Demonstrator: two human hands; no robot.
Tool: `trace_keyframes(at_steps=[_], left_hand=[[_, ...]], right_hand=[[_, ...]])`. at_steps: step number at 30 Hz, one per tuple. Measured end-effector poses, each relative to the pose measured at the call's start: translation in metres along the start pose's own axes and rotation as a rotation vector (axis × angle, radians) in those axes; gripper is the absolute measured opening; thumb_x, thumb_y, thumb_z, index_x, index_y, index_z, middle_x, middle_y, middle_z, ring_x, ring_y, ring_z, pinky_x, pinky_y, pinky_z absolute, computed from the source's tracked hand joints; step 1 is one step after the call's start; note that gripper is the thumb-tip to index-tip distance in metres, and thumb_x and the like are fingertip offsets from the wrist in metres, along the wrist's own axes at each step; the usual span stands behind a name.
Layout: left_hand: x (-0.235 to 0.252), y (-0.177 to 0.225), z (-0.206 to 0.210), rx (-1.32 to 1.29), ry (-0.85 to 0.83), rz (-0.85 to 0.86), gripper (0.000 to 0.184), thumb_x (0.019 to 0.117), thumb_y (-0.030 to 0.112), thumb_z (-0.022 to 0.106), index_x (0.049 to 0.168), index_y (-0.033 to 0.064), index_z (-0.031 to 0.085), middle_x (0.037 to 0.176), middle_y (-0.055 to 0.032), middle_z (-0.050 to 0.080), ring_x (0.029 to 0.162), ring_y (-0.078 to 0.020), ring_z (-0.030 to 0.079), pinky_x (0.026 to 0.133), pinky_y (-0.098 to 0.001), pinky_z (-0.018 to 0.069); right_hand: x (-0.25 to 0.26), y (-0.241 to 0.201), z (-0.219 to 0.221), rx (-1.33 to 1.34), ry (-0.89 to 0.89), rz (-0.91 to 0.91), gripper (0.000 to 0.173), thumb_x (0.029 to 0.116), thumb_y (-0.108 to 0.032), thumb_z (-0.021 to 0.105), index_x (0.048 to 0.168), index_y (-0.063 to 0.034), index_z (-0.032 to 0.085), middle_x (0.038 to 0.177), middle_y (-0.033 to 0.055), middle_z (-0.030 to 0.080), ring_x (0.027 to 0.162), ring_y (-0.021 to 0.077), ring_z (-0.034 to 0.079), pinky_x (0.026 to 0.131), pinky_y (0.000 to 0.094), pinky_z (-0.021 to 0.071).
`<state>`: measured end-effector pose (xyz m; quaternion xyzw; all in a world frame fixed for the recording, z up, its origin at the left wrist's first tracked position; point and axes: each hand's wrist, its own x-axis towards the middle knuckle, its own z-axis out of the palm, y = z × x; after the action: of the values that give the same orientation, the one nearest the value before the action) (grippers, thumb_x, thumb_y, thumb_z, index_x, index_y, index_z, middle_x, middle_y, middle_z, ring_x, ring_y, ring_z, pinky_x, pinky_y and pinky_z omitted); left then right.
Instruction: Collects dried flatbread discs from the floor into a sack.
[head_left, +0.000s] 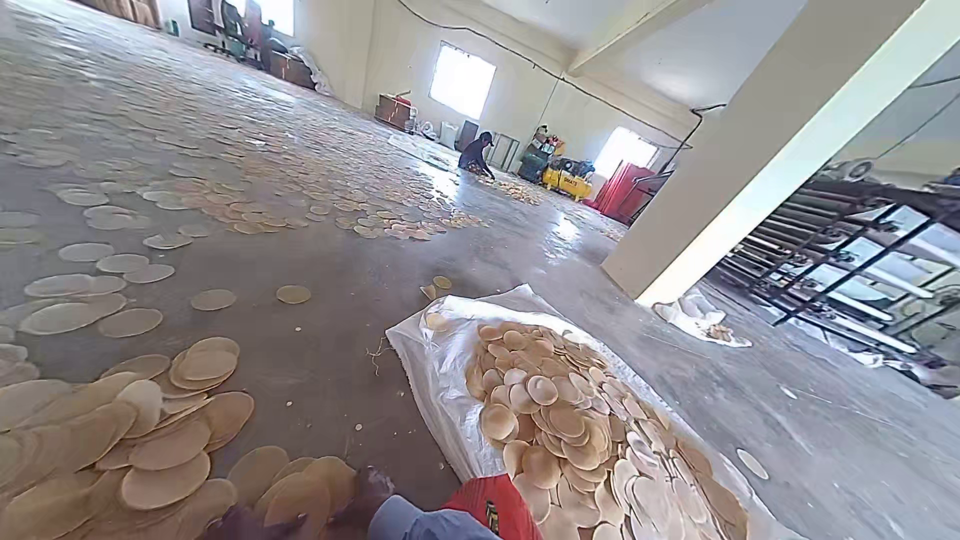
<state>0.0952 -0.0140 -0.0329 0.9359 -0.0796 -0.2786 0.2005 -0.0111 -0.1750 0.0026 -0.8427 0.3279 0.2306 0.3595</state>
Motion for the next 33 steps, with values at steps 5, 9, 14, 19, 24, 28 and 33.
trace_keyframes(at_steps=[5,9,14,19,24,28,33], left_hand=[[0.008,0.004,0.008,0.002,-0.032,0.023,0.110,0.0670,0.049,0.095,0.146,-0.0082,0.045,0.149,-0.0313,0.049,0.140,-0.0443,0.048,0.115,-0.0566,0.0417],[0.010,0.010,0.011,0.012,-0.045,-0.004,0.116,0.0599,0.051,0.098,0.147,-0.0036,0.044,0.145,-0.0264,0.054,0.135,-0.0390,0.055,0.110,-0.0544,0.0472],[0.012,0.019,0.011,0.114,-0.133,-0.030,0.110,0.0609,0.060,0.093,0.144,0.0006,0.052,0.148,-0.0224,0.054,0.142,-0.0383,0.047,0.114,-0.0558,0.0419],[0.000,0.024,0.009,0.119,-0.143,0.029,0.107,0.0660,0.057,0.092,0.146,-0.0005,0.050,0.151,-0.0214,0.051,0.145,-0.0361,0.044,0.119,-0.0522,0.0371],[-0.002,0.027,0.003,-0.044,-0.120,-0.006,0.095,0.0697,0.037,0.095,0.142,-0.0048,0.049,0.140,-0.0252,0.059,0.133,-0.0361,0.058,0.111,-0.0504,0.0478],[-0.002,0.028,0.010,-0.062,-0.151,-0.018,0.084,0.0714,0.036,0.094,0.134,-0.0057,0.056,0.135,-0.0251,0.062,0.129,-0.0362,0.061,0.109,-0.0515,0.0491],[-0.002,0.022,0.013,-0.178,-0.225,0.000,0.075,0.0727,0.031,0.094,0.130,-0.0052,0.063,0.132,-0.0263,0.065,0.129,-0.0374,0.061,0.110,-0.0542,0.0463]], right_hand=[[-0.003,0.014,0.013,0.033,0.084,0.043,0.083,0.0908,-0.041,0.077,0.152,0.0040,0.042,0.156,0.0283,0.043,0.146,0.0398,0.041,0.121,0.0538,0.0343],[-0.036,0.019,0.006,0.136,0.114,0.142,0.071,0.1006,-0.052,0.059,0.146,0.0019,0.052,0.154,0.0263,0.047,0.146,0.0385,0.043,0.120,0.0542,0.0357],[-0.049,0.034,0.031,0.554,0.111,0.298,0.067,0.0989,-0.033,0.069,0.146,0.0068,0.043,0.140,0.0309,0.055,0.131,0.0410,0.055,0.109,0.0553,0.0442],[-0.037,0.029,0.034,0.529,0.127,0.248,0.069,0.0983,-0.032,0.070,0.150,0.0035,0.041,0.142,0.0293,0.055,0.132,0.0400,0.056,0.110,0.0551,0.0458],[-0.054,0.022,0.026,0.374,0.163,0.181,0.085,0.0990,-0.038,0.067,0.159,0.0037,0.024,0.158,0.0287,0.039,0.147,0.0379,0.041,0.120,0.0511,0.0357],[-0.059,0.019,0.033,0.257,0.123,0.117,0.087,0.0993,-0.038,0.066,0.161,0.0038,0.020,0.158,0.0279,0.040,0.147,0.0363,0.043,0.121,0.0492,0.0349],[-0.054,0.012,0.038,0.084,0.040,0.106,0.083,0.0999,-0.040,0.063,0.159,0.0043,0.026,0.156,0.0273,0.042,0.145,0.0366,0.044,0.119,0.0500,0.0377]])
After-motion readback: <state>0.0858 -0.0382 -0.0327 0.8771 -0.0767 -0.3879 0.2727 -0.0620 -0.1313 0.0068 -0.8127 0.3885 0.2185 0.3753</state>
